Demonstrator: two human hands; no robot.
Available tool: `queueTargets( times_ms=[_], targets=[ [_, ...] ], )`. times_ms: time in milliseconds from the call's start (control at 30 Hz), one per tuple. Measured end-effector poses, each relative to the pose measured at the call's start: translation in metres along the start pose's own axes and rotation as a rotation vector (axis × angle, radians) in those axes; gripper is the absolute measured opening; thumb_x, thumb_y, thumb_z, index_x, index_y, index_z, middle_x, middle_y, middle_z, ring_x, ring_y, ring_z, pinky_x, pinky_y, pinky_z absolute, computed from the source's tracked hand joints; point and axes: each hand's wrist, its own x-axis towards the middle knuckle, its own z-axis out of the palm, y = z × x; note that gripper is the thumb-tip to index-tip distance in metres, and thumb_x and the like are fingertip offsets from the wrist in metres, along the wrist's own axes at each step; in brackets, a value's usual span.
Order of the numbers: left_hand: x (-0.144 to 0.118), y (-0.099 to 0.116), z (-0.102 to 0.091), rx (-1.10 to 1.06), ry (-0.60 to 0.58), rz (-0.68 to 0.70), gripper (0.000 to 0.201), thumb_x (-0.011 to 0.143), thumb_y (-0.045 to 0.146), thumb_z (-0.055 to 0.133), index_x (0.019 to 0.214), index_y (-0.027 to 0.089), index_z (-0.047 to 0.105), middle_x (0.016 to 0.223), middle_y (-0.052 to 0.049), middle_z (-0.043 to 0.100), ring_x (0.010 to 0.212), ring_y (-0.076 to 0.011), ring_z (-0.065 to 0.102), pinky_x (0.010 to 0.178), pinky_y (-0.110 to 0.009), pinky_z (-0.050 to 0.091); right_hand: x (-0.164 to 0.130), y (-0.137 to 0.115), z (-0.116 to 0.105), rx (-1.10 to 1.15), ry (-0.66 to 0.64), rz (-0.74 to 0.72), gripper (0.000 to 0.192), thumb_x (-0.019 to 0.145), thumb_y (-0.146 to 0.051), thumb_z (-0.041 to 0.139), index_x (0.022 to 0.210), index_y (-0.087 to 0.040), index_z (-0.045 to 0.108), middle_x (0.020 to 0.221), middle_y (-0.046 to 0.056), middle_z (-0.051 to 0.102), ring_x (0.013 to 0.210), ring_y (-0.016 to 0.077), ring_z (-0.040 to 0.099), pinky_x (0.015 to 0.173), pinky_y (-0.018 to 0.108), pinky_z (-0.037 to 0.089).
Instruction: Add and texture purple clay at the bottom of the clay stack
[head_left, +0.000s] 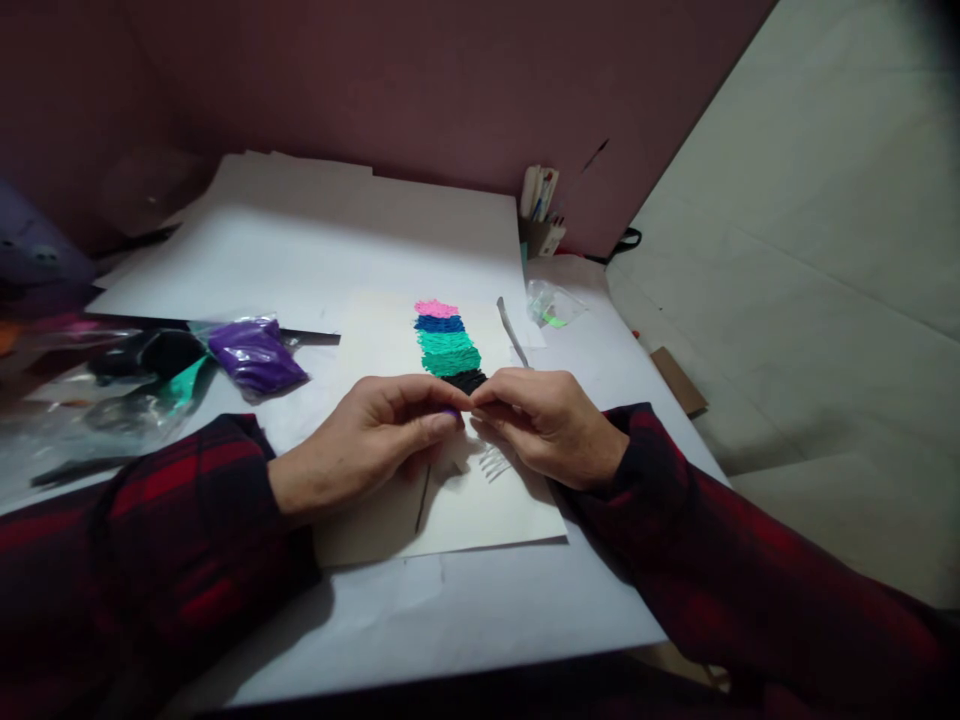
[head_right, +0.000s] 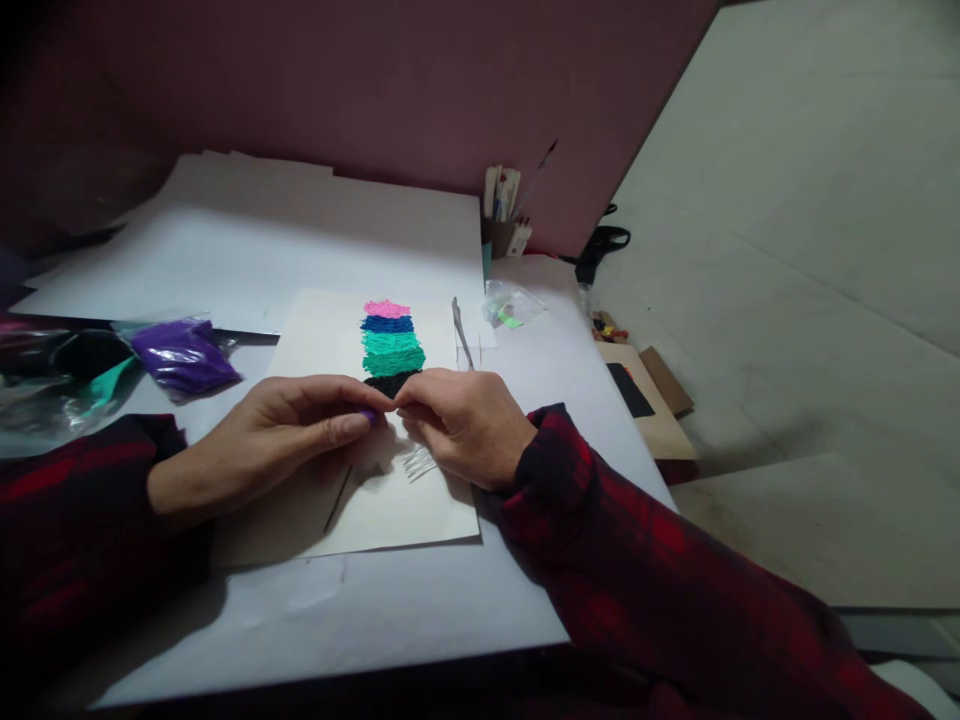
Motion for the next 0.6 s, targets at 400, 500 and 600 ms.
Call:
queueTargets(
  times_ms=[400, 500, 600],
  targets=[
    [0.0004, 0.0022, 0.0016, 0.002, 0.001, -0.013, 0.020, 0.088, 0.032, 0.058, 0.094, 0.013, 0.062, 0.056, 0.003, 0.052, 0.048, -0.0076, 0.045, 0.044, -0.018, 0.034, 0.0000, 0.0000, -0.0001, -0.012, -0.010, 0.017, 0.008, 0.082, -0.012, 0.059, 0.087, -0.014, 0.065, 0.075, 0.001, 0.063, 0.062, 0.0092, 0.050, 0.060, 0.023, 0.037],
    [0.0010, -0.0003, 0.0005, 0.011, -0.007, -0.002, 0.019, 0.085, 0.027, 0.060, 0.098, 0.014, 0.063, 0.060, 0.002, 0.053, 0.048, -0.0076, 0.045, 0.045, -0.019, 0.035, -0.0001, -0.0002, -0.0005, -0.023, -0.019, 0.014, 0.008, 0.082, -0.012, 0.059, 0.087, -0.015, 0.064, 0.076, 0.001, 0.063, 0.061, 0.0092, 0.050, 0.059, 0.023, 0.037],
    [0.0013, -0.0010, 0.0001, -0.013, -0.008, 0.000, 0.020, 0.080, 0.020, 0.064, 0.098, 0.015, 0.064, 0.065, 0.002, 0.055, 0.049, -0.0072, 0.046, 0.046, -0.019, 0.037, -0.0006, -0.0004, -0.0007, -0.025, -0.029, 0.012, 0.007, 0.083, -0.013, 0.057, 0.087, -0.015, 0.064, 0.077, 0.002, 0.063, 0.063, 0.0098, 0.051, 0.060, 0.023, 0.037]
  ],
)
